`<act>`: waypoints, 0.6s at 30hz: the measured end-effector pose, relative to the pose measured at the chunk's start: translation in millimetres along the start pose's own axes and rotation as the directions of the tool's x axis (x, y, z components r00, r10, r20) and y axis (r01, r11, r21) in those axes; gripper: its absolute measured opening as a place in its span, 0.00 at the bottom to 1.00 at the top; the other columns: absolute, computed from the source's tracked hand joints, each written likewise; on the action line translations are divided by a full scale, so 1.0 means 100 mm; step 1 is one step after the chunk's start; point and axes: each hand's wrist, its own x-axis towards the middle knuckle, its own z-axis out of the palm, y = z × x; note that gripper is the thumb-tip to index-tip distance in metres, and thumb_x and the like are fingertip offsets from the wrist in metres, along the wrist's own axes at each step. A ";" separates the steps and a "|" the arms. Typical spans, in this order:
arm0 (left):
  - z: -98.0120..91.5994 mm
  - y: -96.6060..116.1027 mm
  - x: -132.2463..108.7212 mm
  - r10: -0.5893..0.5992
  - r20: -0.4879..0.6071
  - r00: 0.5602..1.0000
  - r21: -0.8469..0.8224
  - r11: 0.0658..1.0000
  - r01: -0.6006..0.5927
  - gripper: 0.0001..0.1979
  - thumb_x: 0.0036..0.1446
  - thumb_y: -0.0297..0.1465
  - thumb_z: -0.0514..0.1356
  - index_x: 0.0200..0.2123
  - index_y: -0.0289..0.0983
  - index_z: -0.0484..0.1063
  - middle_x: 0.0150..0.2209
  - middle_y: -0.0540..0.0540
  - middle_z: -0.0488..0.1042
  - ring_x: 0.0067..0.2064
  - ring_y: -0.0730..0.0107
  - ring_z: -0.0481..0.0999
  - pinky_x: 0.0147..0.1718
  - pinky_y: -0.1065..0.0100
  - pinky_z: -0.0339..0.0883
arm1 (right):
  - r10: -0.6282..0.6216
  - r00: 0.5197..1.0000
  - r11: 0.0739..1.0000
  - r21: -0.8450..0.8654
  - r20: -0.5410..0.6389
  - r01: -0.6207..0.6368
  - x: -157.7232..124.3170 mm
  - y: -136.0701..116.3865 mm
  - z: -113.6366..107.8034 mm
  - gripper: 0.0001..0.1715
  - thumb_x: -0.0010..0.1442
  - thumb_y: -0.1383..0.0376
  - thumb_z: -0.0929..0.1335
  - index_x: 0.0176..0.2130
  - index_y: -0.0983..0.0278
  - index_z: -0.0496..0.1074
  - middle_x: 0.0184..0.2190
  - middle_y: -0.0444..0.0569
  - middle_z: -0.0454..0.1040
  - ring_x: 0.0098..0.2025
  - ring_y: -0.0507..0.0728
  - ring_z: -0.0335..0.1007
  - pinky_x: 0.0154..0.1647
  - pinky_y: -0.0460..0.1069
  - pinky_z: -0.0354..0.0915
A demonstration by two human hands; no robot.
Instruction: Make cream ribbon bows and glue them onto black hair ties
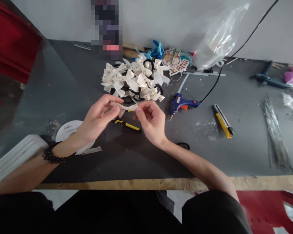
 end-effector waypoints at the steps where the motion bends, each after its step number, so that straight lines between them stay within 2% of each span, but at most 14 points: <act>1: 0.00 0.00 -0.01 0.032 0.002 0.999 0.061 0.998 -0.032 0.15 0.68 0.43 0.65 0.52 0.44 0.77 0.51 0.43 0.77 0.52 0.58 0.77 0.48 0.64 0.71 | 0.004 1.000 1.000 -0.012 0.006 -0.004 -0.03 -0.03 0.01 0.16 0.68 0.50 0.75 0.41 0.59 0.74 0.33 0.43 0.79 0.29 0.52 0.77 0.32 0.49 0.75; 5: 0.03 -0.04 -0.01 0.176 -0.047 0.983 0.272 0.949 -0.157 0.07 0.63 0.38 0.69 0.42 0.42 0.82 0.59 0.42 0.74 0.55 0.54 0.78 0.56 0.58 0.71 | 0.003 0.998 1.000 -0.030 0.056 -0.001 -0.10 -0.09 0.03 0.14 0.68 0.52 0.75 0.42 0.59 0.76 0.35 0.45 0.81 0.30 0.53 0.79 0.32 0.49 0.76; 7: 0.03 -0.05 -0.01 0.206 -0.060 0.977 0.297 0.938 -0.180 0.06 0.65 0.37 0.68 0.40 0.42 0.83 0.55 0.42 0.79 0.53 0.55 0.79 0.55 0.59 0.70 | -0.061 0.993 0.996 -0.057 0.102 0.067 -0.10 -0.07 0.01 0.14 0.69 0.52 0.74 0.45 0.58 0.78 0.37 0.45 0.81 0.32 0.54 0.79 0.33 0.50 0.75; 10: 0.02 -0.03 0.00 0.183 -0.002 0.983 0.316 0.933 -0.173 0.06 0.67 0.36 0.66 0.41 0.42 0.83 0.43 0.45 0.84 0.46 0.59 0.82 0.48 0.62 0.69 | -0.234 0.956 0.948 -0.175 0.176 0.265 -0.04 -0.05 -0.03 0.18 0.69 0.52 0.74 0.55 0.55 0.80 0.44 0.48 0.81 0.39 0.56 0.79 0.38 0.52 0.75; 12: 0.01 0.00 0.00 0.147 0.025 0.989 0.326 0.934 -0.147 0.07 0.68 0.36 0.65 0.41 0.41 0.82 0.41 0.47 0.85 0.43 0.60 0.82 0.44 0.63 0.67 | -0.291 0.937 0.903 -0.267 0.194 0.336 0.00 -0.06 -0.06 0.17 0.68 0.53 0.75 0.55 0.53 0.81 0.47 0.49 0.81 0.39 0.56 0.77 0.37 0.52 0.74; 15: 0.01 0.02 -0.02 0.103 0.034 0.994 0.297 0.949 -0.108 0.09 0.68 0.39 0.65 0.42 0.41 0.81 0.42 0.47 0.85 0.41 0.62 0.81 0.40 0.65 0.67 | -0.217 0.960 0.913 -0.312 0.175 0.263 0.01 -0.07 -0.06 0.08 0.68 0.55 0.76 0.45 0.56 0.84 0.40 0.46 0.84 0.33 0.54 0.76 0.34 0.51 0.73; 18: 0.02 0.01 -0.03 0.087 -0.008 0.996 0.259 0.962 -0.083 0.10 0.68 0.40 0.64 0.39 0.40 0.78 0.38 0.47 0.83 0.37 0.65 0.78 0.38 0.66 0.66 | -0.065 0.988 0.963 -0.249 0.137 0.098 -0.02 -0.08 -0.03 0.11 0.67 0.54 0.76 0.42 0.58 0.83 0.35 0.44 0.84 0.32 0.54 0.78 0.34 0.50 0.74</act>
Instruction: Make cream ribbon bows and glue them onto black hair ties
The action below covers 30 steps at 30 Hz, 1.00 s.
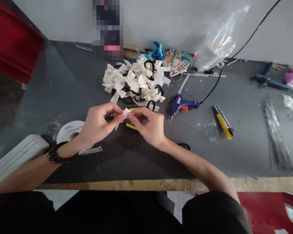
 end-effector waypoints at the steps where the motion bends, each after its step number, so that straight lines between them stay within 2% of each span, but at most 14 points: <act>1: 0.01 -0.01 0.00 -0.008 -0.021 1.000 -0.005 1.000 0.007 0.10 0.68 0.39 0.64 0.38 0.39 0.77 0.37 0.47 0.82 0.36 0.66 0.77 0.37 0.66 0.65 | 0.038 0.999 0.999 0.037 0.004 -0.038 -0.01 -0.01 0.01 0.11 0.67 0.54 0.76 0.42 0.58 0.83 0.35 0.44 0.84 0.32 0.54 0.79 0.34 0.50 0.74; 5: 0.03 -0.02 -0.02 -0.012 -0.070 0.997 0.016 1.000 0.013 0.09 0.70 0.38 0.63 0.38 0.39 0.72 0.36 0.48 0.80 0.35 0.68 0.76 0.35 0.67 0.65 | 0.121 0.992 0.983 0.133 0.039 -0.126 -0.03 -0.04 0.03 0.12 0.65 0.55 0.78 0.40 0.60 0.81 0.33 0.44 0.84 0.31 0.53 0.82 0.34 0.48 0.75; 13: 0.00 -0.10 0.05 0.108 -0.146 0.983 0.192 0.978 -0.079 0.04 0.69 0.32 0.60 0.39 0.40 0.69 0.37 0.48 0.79 0.38 0.66 0.80 0.38 0.66 0.70 | 0.272 0.953 0.906 0.298 0.136 -0.301 -0.02 -0.07 0.03 0.17 0.63 0.51 0.78 0.40 0.62 0.79 0.28 0.45 0.83 0.31 0.55 0.82 0.33 0.48 0.77; 15: -0.02 -0.12 0.08 0.144 -0.136 0.980 0.244 0.964 -0.108 0.03 0.69 0.31 0.60 0.39 0.40 0.70 0.37 0.47 0.80 0.40 0.64 0.80 0.39 0.65 0.71 | 0.301 0.934 0.887 0.302 0.192 -0.349 -0.01 -0.04 0.02 0.17 0.63 0.51 0.78 0.39 0.62 0.78 0.29 0.46 0.83 0.32 0.55 0.83 0.35 0.49 0.78; 17: -0.04 -0.12 0.09 0.146 -0.077 0.986 0.230 0.965 -0.125 0.03 0.68 0.31 0.61 0.39 0.39 0.71 0.38 0.46 0.81 0.41 0.63 0.81 0.41 0.65 0.72 | 0.309 0.911 0.903 0.218 0.275 -0.372 0.00 -0.02 0.01 0.16 0.64 0.52 0.77 0.37 0.62 0.78 0.30 0.47 0.83 0.33 0.56 0.83 0.36 0.50 0.77; 18: -0.05 -0.11 0.09 0.130 -0.031 0.991 0.193 0.974 -0.121 0.02 0.67 0.31 0.63 0.40 0.39 0.73 0.38 0.46 0.82 0.41 0.63 0.82 0.41 0.65 0.73 | 0.296 0.906 0.926 0.140 0.302 -0.350 0.01 -0.02 0.00 0.15 0.64 0.53 0.76 0.38 0.62 0.79 0.31 0.47 0.84 0.33 0.56 0.82 0.36 0.50 0.77; 20: -0.08 -0.09 0.09 0.084 0.037 0.996 0.086 0.992 -0.087 0.06 0.64 0.33 0.67 0.43 0.40 0.76 0.40 0.47 0.83 0.42 0.62 0.84 0.42 0.65 0.74 | 0.216 0.928 0.975 -0.026 0.302 -0.219 0.02 -0.04 -0.02 0.15 0.64 0.57 0.76 0.47 0.62 0.81 0.37 0.48 0.85 0.35 0.56 0.81 0.37 0.51 0.75; 22: -0.11 -0.07 0.08 0.040 0.073 0.996 -0.017 0.999 -0.039 0.13 0.60 0.34 0.71 0.46 0.41 0.77 0.40 0.47 0.84 0.43 0.61 0.85 0.43 0.64 0.75 | 0.078 0.963 0.990 -0.131 0.259 -0.045 0.01 -0.08 -0.03 0.26 0.62 0.59 0.77 0.58 0.60 0.78 0.48 0.50 0.85 0.40 0.57 0.81 0.41 0.52 0.75; 24: -0.14 -0.05 0.07 0.003 0.106 0.994 -0.099 0.995 0.008 0.17 0.57 0.34 0.74 0.48 0.41 0.77 0.39 0.47 0.84 0.42 0.60 0.85 0.43 0.63 0.77 | -0.033 0.979 0.983 -0.170 0.200 0.067 -0.01 -0.11 -0.03 0.30 0.62 0.59 0.78 0.61 0.58 0.77 0.53 0.50 0.84 0.44 0.59 0.80 0.47 0.55 0.75; 26: -0.18 -0.03 0.08 -0.010 0.154 0.988 -0.150 0.988 0.034 0.16 0.55 0.34 0.74 0.46 0.40 0.76 0.41 0.45 0.84 0.43 0.60 0.85 0.42 0.63 0.77 | -0.068 0.987 0.976 -0.193 0.146 0.096 -0.02 -0.11 -0.03 0.24 0.63 0.56 0.78 0.57 0.57 0.80 0.50 0.49 0.85 0.43 0.59 0.81 0.51 0.57 0.75; 28: -0.20 -0.01 0.09 -0.012 0.192 0.981 -0.204 0.977 0.052 0.14 0.55 0.33 0.73 0.43 0.39 0.77 0.43 0.44 0.83 0.44 0.60 0.85 0.42 0.64 0.78 | -0.038 0.992 0.983 -0.175 0.117 0.059 -0.04 -0.09 -0.02 0.20 0.63 0.55 0.79 0.53 0.56 0.82 0.47 0.48 0.86 0.40 0.59 0.82 0.52 0.58 0.74; 30: -0.20 -0.01 0.10 -0.029 0.218 0.976 -0.285 0.954 0.092 0.15 0.54 0.32 0.74 0.44 0.39 0.77 0.44 0.44 0.82 0.44 0.61 0.84 0.41 0.66 0.78 | 0.017 0.994 0.995 -0.100 0.112 -0.006 -0.04 -0.06 -0.01 0.17 0.63 0.55 0.79 0.50 0.56 0.83 0.46 0.47 0.87 0.42 0.59 0.83 0.52 0.58 0.75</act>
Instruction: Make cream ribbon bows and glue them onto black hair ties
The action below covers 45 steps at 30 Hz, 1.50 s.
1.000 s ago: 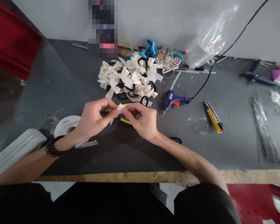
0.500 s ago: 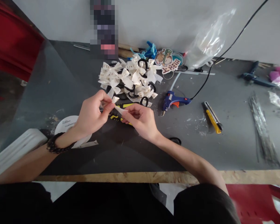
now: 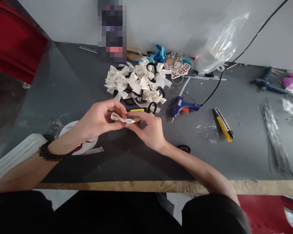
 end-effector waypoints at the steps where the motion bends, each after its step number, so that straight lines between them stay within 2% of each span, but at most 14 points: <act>1: 0.00 -0.01 0.01 -0.014 -0.001 1.000 -0.059 0.998 0.014 0.16 0.54 0.32 0.74 0.44 0.39 0.77 0.44 0.44 0.82 0.43 0.62 0.84 0.40 0.66 0.78 | 0.027 1.000 0.998 0.050 0.001 -0.027 0.01 0.01 0.00 0.15 0.63 0.56 0.79 0.49 0.57 0.83 0.46 0.47 0.87 0.43 0.59 0.84 0.51 0.56 0.75; 4: 0.02 -0.05 0.02 -0.041 -0.057 0.998 -0.216 0.976 0.028 0.19 0.52 0.33 0.76 0.46 0.39 0.77 0.44 0.45 0.81 0.41 0.66 0.82 0.40 0.66 0.78 | 0.068 0.998 0.988 0.137 -0.015 -0.065 0.03 0.01 0.00 0.13 0.63 0.58 0.78 0.47 0.59 0.82 0.45 0.47 0.87 0.43 0.59 0.85 0.46 0.53 0.75; 6: 0.05 -0.07 0.03 -0.059 -0.111 0.992 -0.262 0.965 0.029 0.18 0.52 0.34 0.76 0.45 0.39 0.78 0.43 0.45 0.80 0.40 0.67 0.81 0.40 0.66 0.78 | 0.043 0.999 0.991 0.128 -0.021 -0.040 0.03 -0.02 -0.01 0.15 0.62 0.58 0.79 0.48 0.59 0.81 0.44 0.47 0.87 0.42 0.58 0.85 0.45 0.53 0.75; 8: 0.09 -0.08 0.02 -0.075 -0.154 0.985 -0.268 0.963 0.031 0.19 0.51 0.33 0.77 0.45 0.38 0.78 0.42 0.45 0.80 0.39 0.68 0.80 0.39 0.66 0.77 | -0.034 0.999 0.999 0.036 -0.029 0.035 0.02 -0.07 -0.02 0.17 0.61 0.58 0.80 0.49 0.58 0.81 0.44 0.46 0.86 0.44 0.59 0.84 0.48 0.54 0.75; 10: 0.13 -0.08 0.00 -0.068 -0.189 0.980 -0.259 0.966 0.017 0.19 0.50 0.31 0.77 0.45 0.39 0.78 0.41 0.46 0.79 0.39 0.68 0.80 0.39 0.67 0.76 | -0.125 0.990 0.988 -0.097 -0.066 0.119 0.01 -0.11 -0.03 0.13 0.61 0.59 0.79 0.46 0.58 0.82 0.42 0.46 0.87 0.43 0.59 0.83 0.50 0.55 0.75; 13: 0.17 -0.08 -0.02 -0.035 -0.206 0.978 -0.247 0.969 -0.017 0.17 0.51 0.31 0.77 0.43 0.39 0.78 0.41 0.47 0.79 0.41 0.67 0.80 0.38 0.68 0.76 | -0.136 0.985 0.978 -0.173 -0.110 0.115 0.00 -0.12 -0.03 0.04 0.65 0.61 0.77 0.41 0.57 0.84 0.37 0.45 0.87 0.38 0.57 0.82 0.44 0.53 0.74; 18: 0.19 -0.12 -0.01 -0.017 -0.208 0.978 -0.259 0.965 -0.038 0.15 0.55 0.34 0.76 0.43 0.39 0.79 0.43 0.45 0.81 0.45 0.63 0.82 0.41 0.66 0.78 | 0.013 0.999 1.000 -0.015 -0.030 -0.014 0.02 -0.06 -0.03 0.08 0.66 0.60 0.76 0.45 0.59 0.84 0.37 0.45 0.86 0.36 0.54 0.80 0.37 0.49 0.69; 25: 0.23 -0.14 -0.03 -0.021 -0.342 0.940 -0.245 0.967 -0.067 0.13 0.55 0.35 0.76 0.41 0.42 0.80 0.40 0.46 0.85 0.47 0.58 0.86 0.49 0.57 0.82 | 0.161 0.981 0.927 0.325 0.111 -0.189 0.12 0.00 -0.07 0.12 0.65 0.55 0.77 0.37 0.62 0.81 0.31 0.44 0.78 0.31 0.52 0.71 0.34 0.49 0.66; 29: 0.23 -0.05 -0.05 -0.016 -0.327 0.945 -0.246 0.967 -0.069 0.15 0.58 0.35 0.74 0.47 0.43 0.77 0.48 0.45 0.85 0.53 0.55 0.86 0.55 0.53 0.81 | 0.222 0.961 0.859 0.433 0.168 -0.274 0.15 0.04 -0.07 0.17 0.61 0.50 0.79 0.34 0.61 0.80 0.29 0.43 0.77 0.32 0.52 0.71 0.36 0.49 0.69; 32: 0.24 -0.03 -0.05 -0.069 -0.316 0.946 -0.303 0.952 -0.032 0.23 0.57 0.37 0.75 0.54 0.44 0.74 0.59 0.43 0.81 0.57 0.55 0.83 0.56 0.55 0.80 | 0.256 0.957 0.835 0.468 0.133 -0.288 0.14 0.10 -0.01 0.21 0.58 0.47 0.80 0.37 0.60 0.81 0.32 0.45 0.80 0.33 0.54 0.75 0.39 0.50 0.73; 34: 0.25 -0.07 -0.05 -0.166 -0.208 0.964 -0.345 0.935 0.087 0.24 0.56 0.39 0.75 0.53 0.42 0.75 0.55 0.41 0.82 0.53 0.56 0.84 0.50 0.58 0.81 | 0.245 0.965 0.841 0.474 0.094 -0.260 0.11 0.13 0.03 0.22 0.57 0.47 0.80 0.39 0.60 0.81 0.35 0.46 0.82 0.36 0.55 0.78 0.41 0.51 0.75; 37: 0.28 -0.15 -0.04 -0.262 -0.036 0.964 -0.375 0.898 0.230 0.21 0.53 0.40 0.77 0.46 0.38 0.79 0.44 0.43 0.83 0.44 0.60 0.84 0.44 0.61 0.80 | 0.209 0.975 0.863 0.455 0.072 -0.219 0.07 0.15 0.06 0.21 0.58 0.47 0.80 0.41 0.59 0.81 0.36 0.46 0.83 0.38 0.56 0.80 0.43 0.52 0.77; 41: 0.27 -0.20 -0.02 -0.270 -0.103 0.957 -0.362 0.907 0.216 0.18 0.53 0.39 0.77 0.43 0.38 0.80 0.40 0.45 0.83 0.43 0.64 0.82 0.47 0.61 0.78 | 0.185 0.983 0.898 0.403 0.016 -0.176 0.06 0.16 0.04 0.18 0.60 0.49 0.79 0.39 0.59 0.81 0.35 0.45 0.82 0.37 0.55 0.78 0.42 0.51 0.75; 45: 0.28 -0.18 -0.02 -0.258 -0.139 0.956 -0.374 0.908 0.191 0.22 0.49 0.35 0.78 0.45 0.38 0.76 0.40 0.45 0.84 0.44 0.60 0.84 0.49 0.59 0.79 | 0.201 0.980 0.881 0.440 -0.017 -0.173 0.07 0.18 0.05 0.18 0.61 0.50 0.80 0.38 0.60 0.80 0.33 0.44 0.80 0.34 0.53 0.75 0.39 0.49 0.73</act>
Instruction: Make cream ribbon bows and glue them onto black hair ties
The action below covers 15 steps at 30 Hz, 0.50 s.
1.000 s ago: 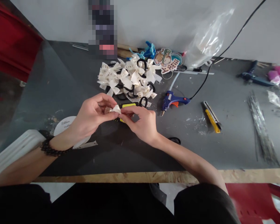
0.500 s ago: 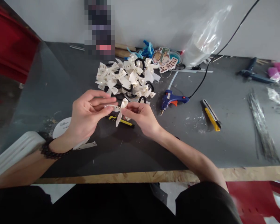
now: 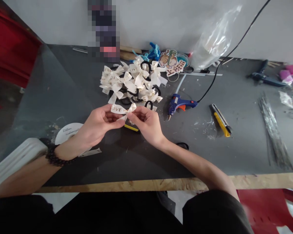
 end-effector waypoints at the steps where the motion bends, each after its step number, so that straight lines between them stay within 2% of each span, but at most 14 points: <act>1: 0.01 0.00 -0.01 0.014 -0.010 1.000 -0.012 1.000 -0.015 0.22 0.49 0.34 0.78 0.45 0.38 0.75 0.41 0.45 0.84 0.45 0.60 0.84 0.49 0.58 0.80 | 0.006 1.000 1.000 0.008 -0.006 -0.006 0.00 0.01 0.01 0.18 0.61 0.49 0.80 0.39 0.60 0.80 0.34 0.44 0.80 0.35 0.53 0.75 0.39 0.49 0.73; 9: 0.12 -0.10 -0.07 0.139 -0.106 0.985 0.000 0.990 -0.140 0.20 0.54 0.34 0.75 0.46 0.41 0.71 0.42 0.45 0.84 0.47 0.61 0.85 0.49 0.59 0.79 | 0.035 0.999 0.995 0.096 -0.014 -0.034 0.01 0.03 0.05 0.19 0.58 0.49 0.81 0.39 0.58 0.80 0.35 0.44 0.81 0.36 0.54 0.77 0.44 0.52 0.76; 15: 0.14 -0.11 -0.08 0.136 -0.107 0.985 0.005 0.991 -0.136 0.21 0.51 0.29 0.74 0.46 0.40 0.70 0.45 0.46 0.82 0.49 0.62 0.83 0.49 0.62 0.78 | 0.022 0.999 1.000 0.019 -0.032 -0.021 -0.04 0.01 0.08 0.20 0.61 0.46 0.79 0.41 0.59 0.80 0.38 0.46 0.83 0.39 0.56 0.79 0.46 0.53 0.77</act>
